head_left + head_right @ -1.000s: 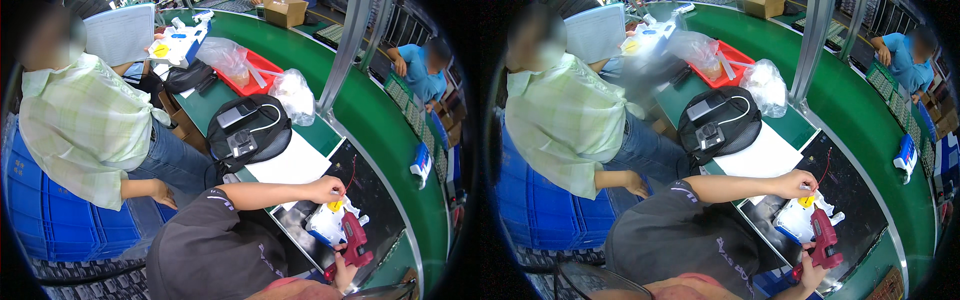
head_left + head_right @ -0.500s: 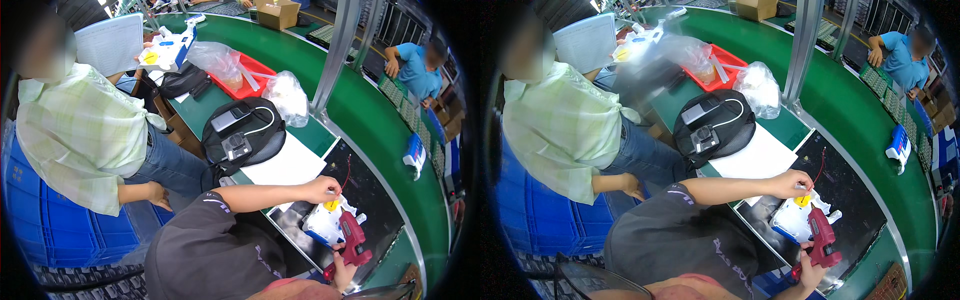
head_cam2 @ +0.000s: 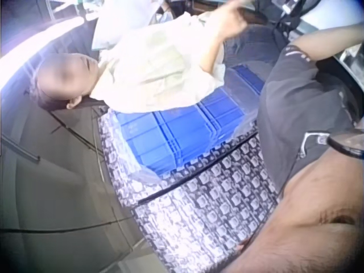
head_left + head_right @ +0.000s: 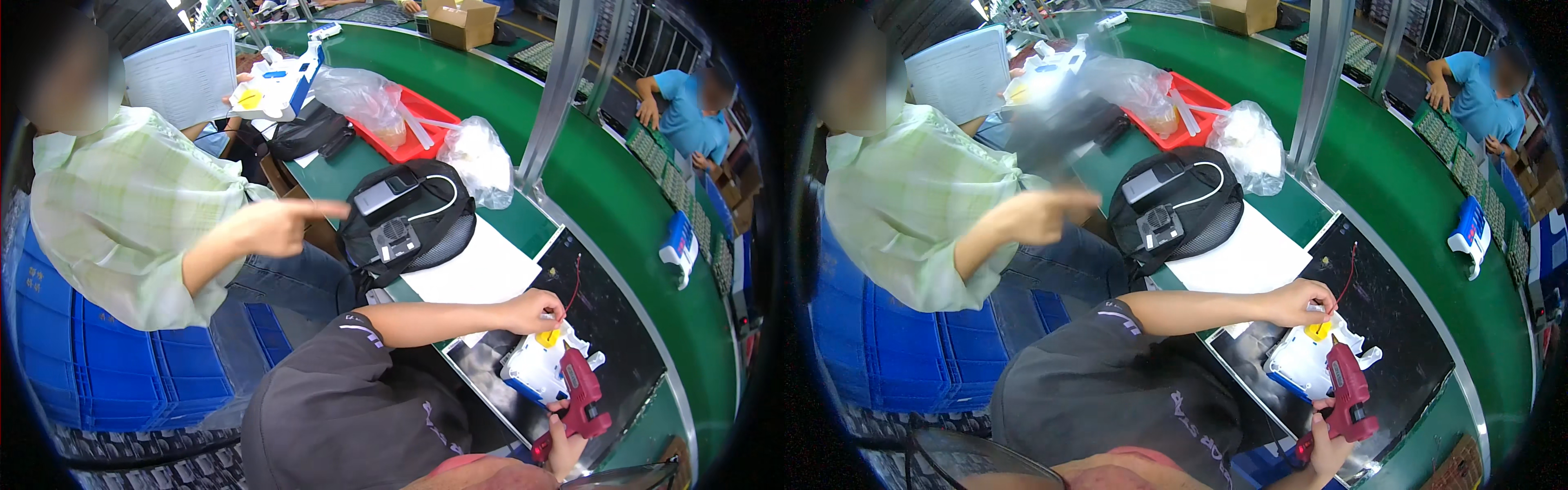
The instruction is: Apply hot glue to secure components into a plastic housing on an assembly line.
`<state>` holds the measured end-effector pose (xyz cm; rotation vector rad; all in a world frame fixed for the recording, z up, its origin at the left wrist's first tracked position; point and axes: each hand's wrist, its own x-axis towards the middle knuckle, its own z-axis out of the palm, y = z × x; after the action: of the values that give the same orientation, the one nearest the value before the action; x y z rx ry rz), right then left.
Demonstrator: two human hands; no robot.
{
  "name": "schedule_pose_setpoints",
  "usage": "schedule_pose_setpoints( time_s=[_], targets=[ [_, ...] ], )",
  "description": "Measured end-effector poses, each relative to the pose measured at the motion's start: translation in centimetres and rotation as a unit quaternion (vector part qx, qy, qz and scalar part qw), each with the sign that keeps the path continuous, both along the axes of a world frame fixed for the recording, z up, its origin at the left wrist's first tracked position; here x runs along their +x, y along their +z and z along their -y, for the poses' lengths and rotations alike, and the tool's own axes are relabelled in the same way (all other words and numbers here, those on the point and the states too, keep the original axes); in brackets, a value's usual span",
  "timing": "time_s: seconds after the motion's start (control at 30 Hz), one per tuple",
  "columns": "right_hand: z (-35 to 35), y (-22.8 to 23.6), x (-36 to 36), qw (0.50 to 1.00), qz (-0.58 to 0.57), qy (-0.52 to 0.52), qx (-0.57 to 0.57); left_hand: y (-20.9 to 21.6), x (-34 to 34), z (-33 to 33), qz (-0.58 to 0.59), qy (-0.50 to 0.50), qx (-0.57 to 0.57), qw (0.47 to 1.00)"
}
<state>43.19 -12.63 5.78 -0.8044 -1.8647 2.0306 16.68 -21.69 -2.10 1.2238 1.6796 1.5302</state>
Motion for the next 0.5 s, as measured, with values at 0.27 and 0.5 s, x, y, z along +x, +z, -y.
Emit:
schedule_pose_setpoints(
  time_s=[0.27, 0.5],
  targets=[
    [0.1, -0.1, 0.7, 1.000, 0.003, -0.012, 0.003, -0.7, 0.7, -0.8, -0.004, -0.010, 0.000, 1.000],
    [-0.3, 0.2, -0.2, 0.999, 0.037, 0.033, 0.012, -1.8, -0.3, 0.1, 0.017, 0.036, 0.017, 0.999]
  ],
)
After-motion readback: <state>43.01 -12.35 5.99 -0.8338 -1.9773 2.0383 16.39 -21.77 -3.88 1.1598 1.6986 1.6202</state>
